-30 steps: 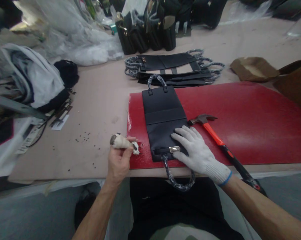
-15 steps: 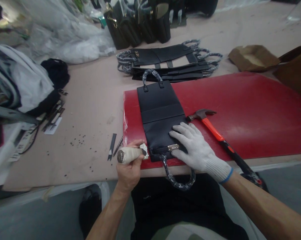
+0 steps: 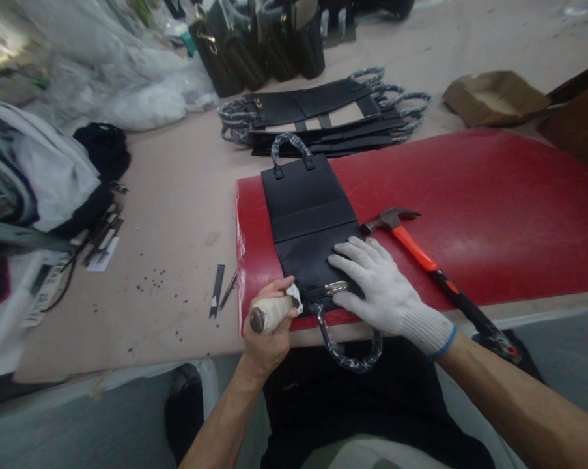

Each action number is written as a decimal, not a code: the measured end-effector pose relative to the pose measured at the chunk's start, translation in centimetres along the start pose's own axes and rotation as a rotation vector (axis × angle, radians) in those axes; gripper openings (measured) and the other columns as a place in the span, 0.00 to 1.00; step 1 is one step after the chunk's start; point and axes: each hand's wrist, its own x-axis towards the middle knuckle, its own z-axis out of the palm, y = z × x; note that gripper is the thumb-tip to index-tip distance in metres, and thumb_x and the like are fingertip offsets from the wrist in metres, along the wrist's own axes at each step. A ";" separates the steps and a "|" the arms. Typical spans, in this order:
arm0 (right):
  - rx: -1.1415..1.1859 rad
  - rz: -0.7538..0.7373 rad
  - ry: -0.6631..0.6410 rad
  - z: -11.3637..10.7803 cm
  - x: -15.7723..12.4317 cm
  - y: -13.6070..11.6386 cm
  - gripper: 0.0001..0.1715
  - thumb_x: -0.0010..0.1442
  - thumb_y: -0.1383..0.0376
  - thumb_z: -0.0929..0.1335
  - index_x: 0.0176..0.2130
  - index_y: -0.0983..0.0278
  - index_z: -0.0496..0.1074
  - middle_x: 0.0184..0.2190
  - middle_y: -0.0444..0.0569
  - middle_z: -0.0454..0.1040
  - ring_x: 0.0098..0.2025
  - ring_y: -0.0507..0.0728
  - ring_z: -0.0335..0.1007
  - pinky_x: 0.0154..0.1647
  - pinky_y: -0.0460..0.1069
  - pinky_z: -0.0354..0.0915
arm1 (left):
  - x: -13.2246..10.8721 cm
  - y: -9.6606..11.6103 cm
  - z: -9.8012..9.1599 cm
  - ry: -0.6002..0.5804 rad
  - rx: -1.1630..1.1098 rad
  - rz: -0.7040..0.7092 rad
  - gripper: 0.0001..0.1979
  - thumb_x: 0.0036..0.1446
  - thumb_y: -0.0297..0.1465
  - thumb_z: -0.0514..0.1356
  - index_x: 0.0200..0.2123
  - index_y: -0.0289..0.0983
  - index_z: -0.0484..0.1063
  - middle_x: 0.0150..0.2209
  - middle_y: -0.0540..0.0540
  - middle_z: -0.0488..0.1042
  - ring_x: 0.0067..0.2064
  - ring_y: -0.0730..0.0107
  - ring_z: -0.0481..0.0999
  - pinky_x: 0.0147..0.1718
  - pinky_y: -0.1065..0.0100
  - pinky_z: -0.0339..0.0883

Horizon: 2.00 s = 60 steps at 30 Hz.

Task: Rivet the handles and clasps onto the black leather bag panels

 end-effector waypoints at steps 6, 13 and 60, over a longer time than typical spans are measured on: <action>0.008 -0.001 0.012 0.0 0.0 0.0 0.30 0.64 0.60 0.71 0.63 0.62 0.70 0.66 0.57 0.65 0.70 0.73 0.54 0.73 0.73 0.49 | 0.1 0.3 0.1 0.012 0.028 -0.025 0.10 0.65 0.30 0.65 0.48 0.37 0.72 0.51 0.38 0.79 0.54 0.52 0.81 0.54 0.49 0.78; -0.004 0.004 0.003 -0.1 0.0 0.0 0.30 0.64 0.60 0.71 0.63 0.63 0.70 0.67 0.56 0.65 0.71 0.72 0.53 0.74 0.71 0.48 | 0.2 0.3 0.4 0.004 0.090 0.057 0.11 0.65 0.26 0.63 0.49 0.37 0.70 0.50 0.38 0.79 0.54 0.53 0.82 0.54 0.49 0.78; -0.403 0.549 0.016 -5.5 -5.3 3.6 0.25 0.68 0.59 0.65 0.58 0.71 0.71 0.52 0.66 0.73 0.49 0.74 0.72 0.48 0.64 0.70 | 2.6 2.2 1.3 -0.240 0.185 -0.138 0.08 0.62 0.25 0.57 0.45 0.38 0.70 0.38 0.47 0.73 0.36 0.68 0.73 0.38 0.68 0.69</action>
